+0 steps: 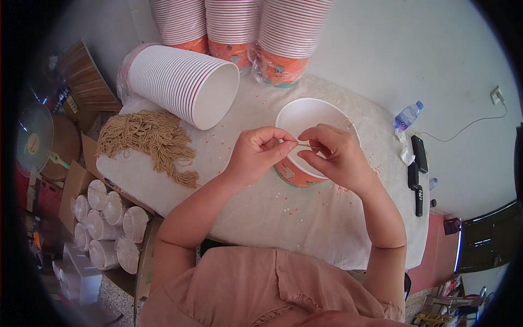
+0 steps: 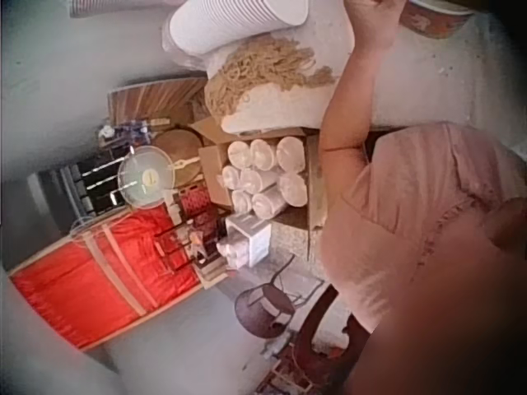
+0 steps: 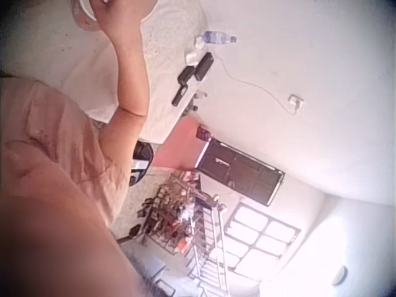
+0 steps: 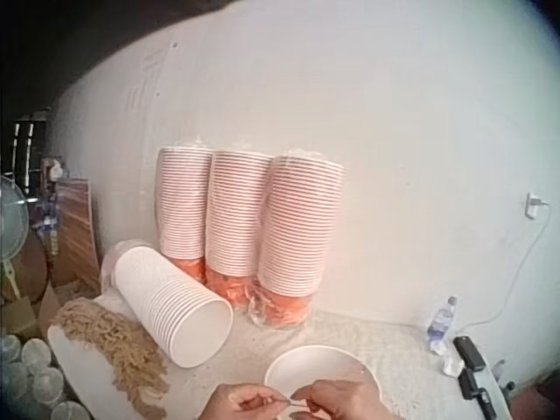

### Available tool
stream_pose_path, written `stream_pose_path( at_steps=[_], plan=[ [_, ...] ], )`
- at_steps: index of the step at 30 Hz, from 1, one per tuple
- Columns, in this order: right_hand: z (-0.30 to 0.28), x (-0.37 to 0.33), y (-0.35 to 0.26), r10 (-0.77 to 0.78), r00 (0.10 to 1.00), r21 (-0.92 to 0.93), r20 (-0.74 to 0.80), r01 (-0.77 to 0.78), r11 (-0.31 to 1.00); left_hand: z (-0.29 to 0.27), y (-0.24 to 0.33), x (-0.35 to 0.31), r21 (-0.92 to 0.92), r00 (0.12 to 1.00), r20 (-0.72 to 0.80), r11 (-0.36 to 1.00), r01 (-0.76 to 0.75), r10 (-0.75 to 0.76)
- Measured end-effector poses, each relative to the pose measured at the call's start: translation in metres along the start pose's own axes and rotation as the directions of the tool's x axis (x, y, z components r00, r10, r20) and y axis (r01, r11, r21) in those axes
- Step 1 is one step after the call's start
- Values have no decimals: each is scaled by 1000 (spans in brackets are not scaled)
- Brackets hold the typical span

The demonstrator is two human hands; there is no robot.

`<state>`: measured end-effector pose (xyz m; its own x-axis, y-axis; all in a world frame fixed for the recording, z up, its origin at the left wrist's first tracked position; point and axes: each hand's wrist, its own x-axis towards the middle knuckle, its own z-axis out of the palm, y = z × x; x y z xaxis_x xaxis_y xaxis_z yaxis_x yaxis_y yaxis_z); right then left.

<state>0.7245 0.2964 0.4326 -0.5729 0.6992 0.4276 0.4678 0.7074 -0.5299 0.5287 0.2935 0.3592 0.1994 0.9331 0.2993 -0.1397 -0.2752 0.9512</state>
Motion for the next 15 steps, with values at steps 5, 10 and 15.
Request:
stream_pose_path(
  at_steps=[5,10,15],
  plan=[
    [9,2,6,-203,978,-199,-55,188,962,-1,1,0,63,1000,-4,998,-31,31],
    [6,3,7,-236,968,-224,-86,212,951,-8,-6,0,-4,995,26,995,-96,96],
    [6,1,5,-264,959,-262,-105,229,937,-9,6,1,-58,986,14,984,-166,167]
  ],
)
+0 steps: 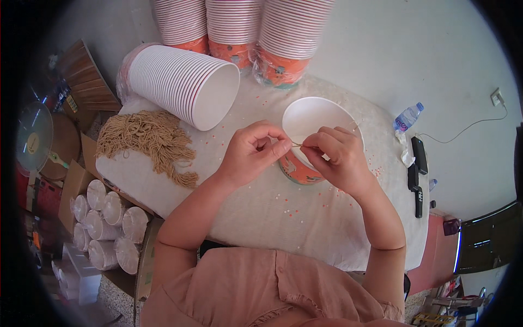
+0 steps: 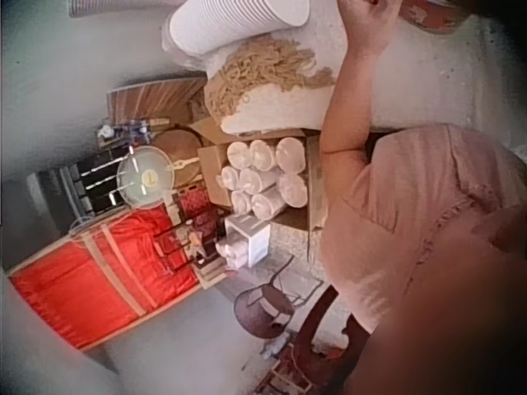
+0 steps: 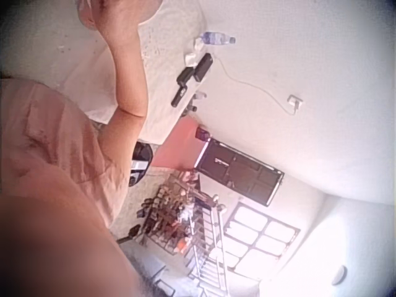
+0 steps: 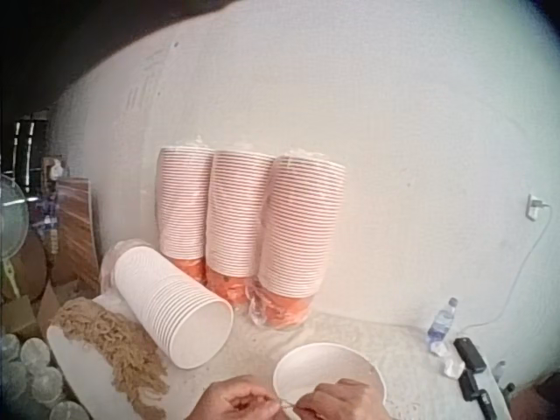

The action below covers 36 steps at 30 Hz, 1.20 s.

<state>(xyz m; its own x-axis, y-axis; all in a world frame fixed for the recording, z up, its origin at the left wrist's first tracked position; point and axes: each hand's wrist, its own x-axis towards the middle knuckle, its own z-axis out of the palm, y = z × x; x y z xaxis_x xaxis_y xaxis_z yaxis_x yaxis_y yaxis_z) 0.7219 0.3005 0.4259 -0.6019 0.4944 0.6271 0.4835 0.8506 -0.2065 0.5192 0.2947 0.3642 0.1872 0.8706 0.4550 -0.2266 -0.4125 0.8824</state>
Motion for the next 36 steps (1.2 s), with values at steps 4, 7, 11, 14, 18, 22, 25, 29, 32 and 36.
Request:
stream_pose_path(
  at_steps=[4,7,11,14,18,22,25,29,32,36],
  plan=[
    [-1,3,-5,-84,996,-66,-9,83,994,-1,15,-3,168,990,62,979,117,-129],
    [1,5,-4,-127,992,-70,9,128,989,-1,3,-4,68,989,65,990,127,-131],
    [-2,4,-3,-112,994,-47,2,112,993,0,14,-1,-47,960,94,962,270,-265],
    [-2,-1,-2,3,1000,72,-9,-2,997,-3,11,0,-189,941,156,926,327,-301],
    [-3,-2,-3,26,999,119,21,-28,992,-1,9,-1,-137,951,154,948,289,-268],
    [-1,-2,-1,-16,1000,79,22,15,997,1,7,-3,-171,958,135,947,273,-251],
    [-2,-2,-2,2,999,77,35,-5,997,-1,6,-2,-118,961,140,960,254,-237],
    [-3,-1,-1,-14,999,68,46,10,998,2,5,-3,-101,979,98,977,190,-180],
    [-2,-2,0,-23,999,60,47,20,998,2,2,-3,-24,978,82,981,192,-190],
    [-1,-1,0,-22,998,48,52,20,999,5,1,-3,-9,984,62,986,169,-168]
  ],
)
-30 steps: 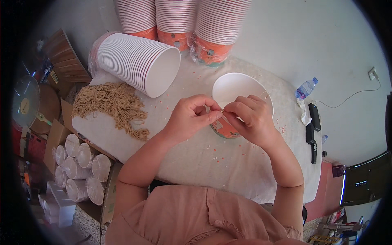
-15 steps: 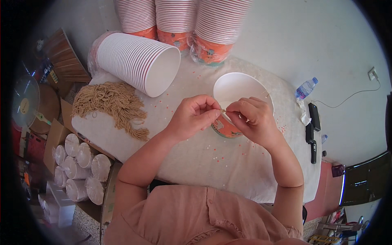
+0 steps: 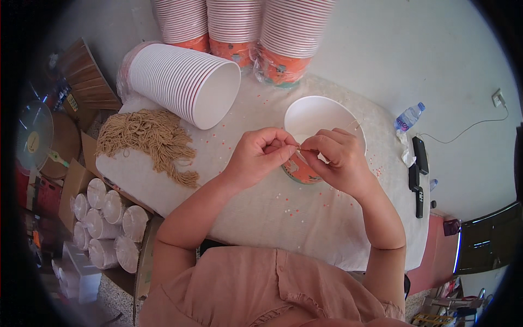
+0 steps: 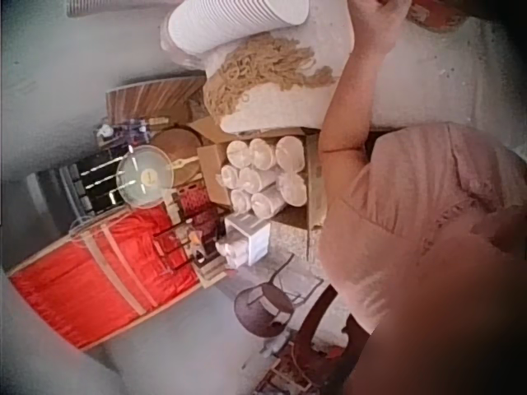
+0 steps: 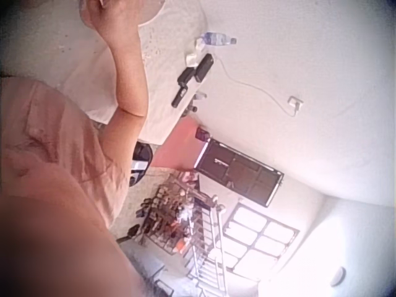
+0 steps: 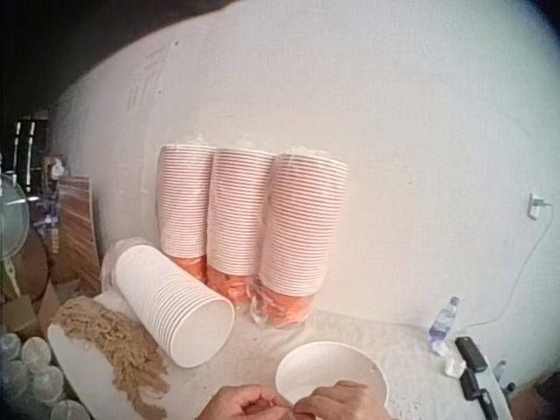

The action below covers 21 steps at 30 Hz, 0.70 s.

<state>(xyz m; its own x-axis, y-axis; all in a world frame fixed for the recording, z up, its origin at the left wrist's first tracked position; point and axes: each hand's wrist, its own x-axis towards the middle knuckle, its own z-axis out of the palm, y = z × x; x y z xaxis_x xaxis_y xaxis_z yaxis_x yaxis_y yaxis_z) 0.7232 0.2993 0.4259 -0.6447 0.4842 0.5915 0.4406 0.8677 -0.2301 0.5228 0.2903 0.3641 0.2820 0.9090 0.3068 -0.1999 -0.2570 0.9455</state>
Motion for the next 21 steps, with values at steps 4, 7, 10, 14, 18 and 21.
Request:
stream_pose_path(
  at_steps=[4,7,10,14,18,21],
  plan=[
    [0,-1,0,-7,1000,-13,-11,7,1000,3,6,-1,53,1000,14,999,1,-2],
    [-1,-1,0,-17,1000,-25,-7,16,1000,0,5,0,130,999,15,991,27,-29],
    [-2,0,-2,-27,1000,-62,-7,27,998,4,4,-1,84,1000,-22,996,11,-9],
    [-5,-2,-1,-3,1000,-60,13,4,998,2,6,-1,74,1000,-6,997,-17,18],
    [-4,-5,-1,63,998,48,-12,-62,997,2,7,-1,68,1000,2,998,4,-5],
    [-6,-6,-2,172,985,149,2,-170,974,0,4,-1,109,1000,-19,994,-8,10]
  ],
)
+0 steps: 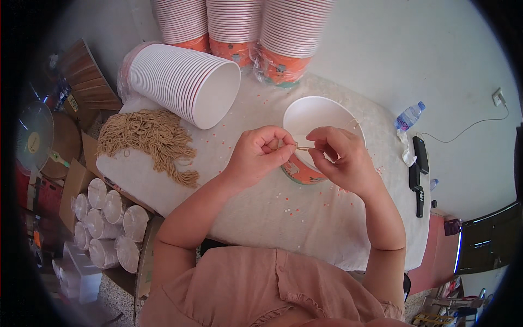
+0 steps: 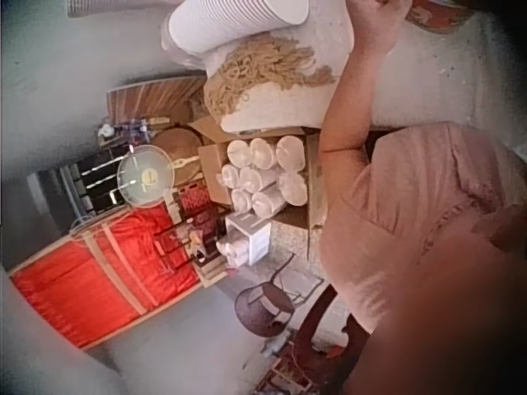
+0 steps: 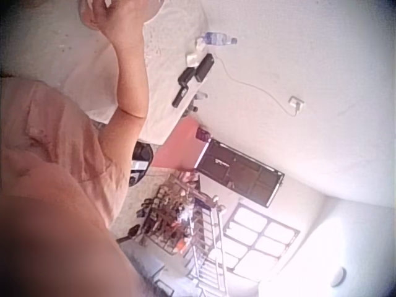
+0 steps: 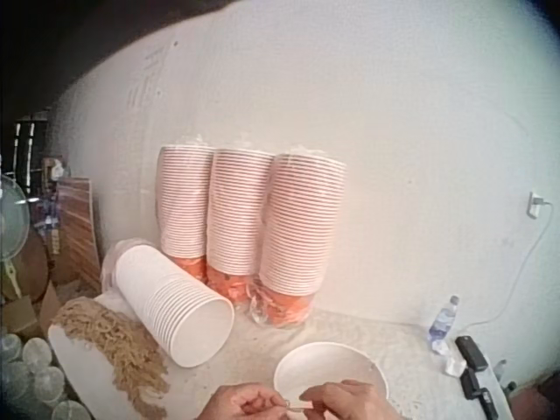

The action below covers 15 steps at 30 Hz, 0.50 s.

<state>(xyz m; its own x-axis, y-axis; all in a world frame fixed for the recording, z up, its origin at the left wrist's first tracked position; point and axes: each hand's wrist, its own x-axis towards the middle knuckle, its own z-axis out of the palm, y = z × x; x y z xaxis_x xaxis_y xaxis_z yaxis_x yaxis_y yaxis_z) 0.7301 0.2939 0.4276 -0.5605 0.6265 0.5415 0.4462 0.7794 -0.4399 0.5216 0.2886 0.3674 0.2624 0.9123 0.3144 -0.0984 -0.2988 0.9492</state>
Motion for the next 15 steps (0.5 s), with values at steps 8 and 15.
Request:
stream_pose_path(
  at_steps=[8,15],
  plan=[
    [0,1,-1,-130,991,-84,15,130,988,3,-1,0,26,1000,-27,1000,-12,13],
    [1,3,0,-262,965,-233,28,261,937,7,0,-1,-21,999,-31,1000,9,-9]
  ],
)
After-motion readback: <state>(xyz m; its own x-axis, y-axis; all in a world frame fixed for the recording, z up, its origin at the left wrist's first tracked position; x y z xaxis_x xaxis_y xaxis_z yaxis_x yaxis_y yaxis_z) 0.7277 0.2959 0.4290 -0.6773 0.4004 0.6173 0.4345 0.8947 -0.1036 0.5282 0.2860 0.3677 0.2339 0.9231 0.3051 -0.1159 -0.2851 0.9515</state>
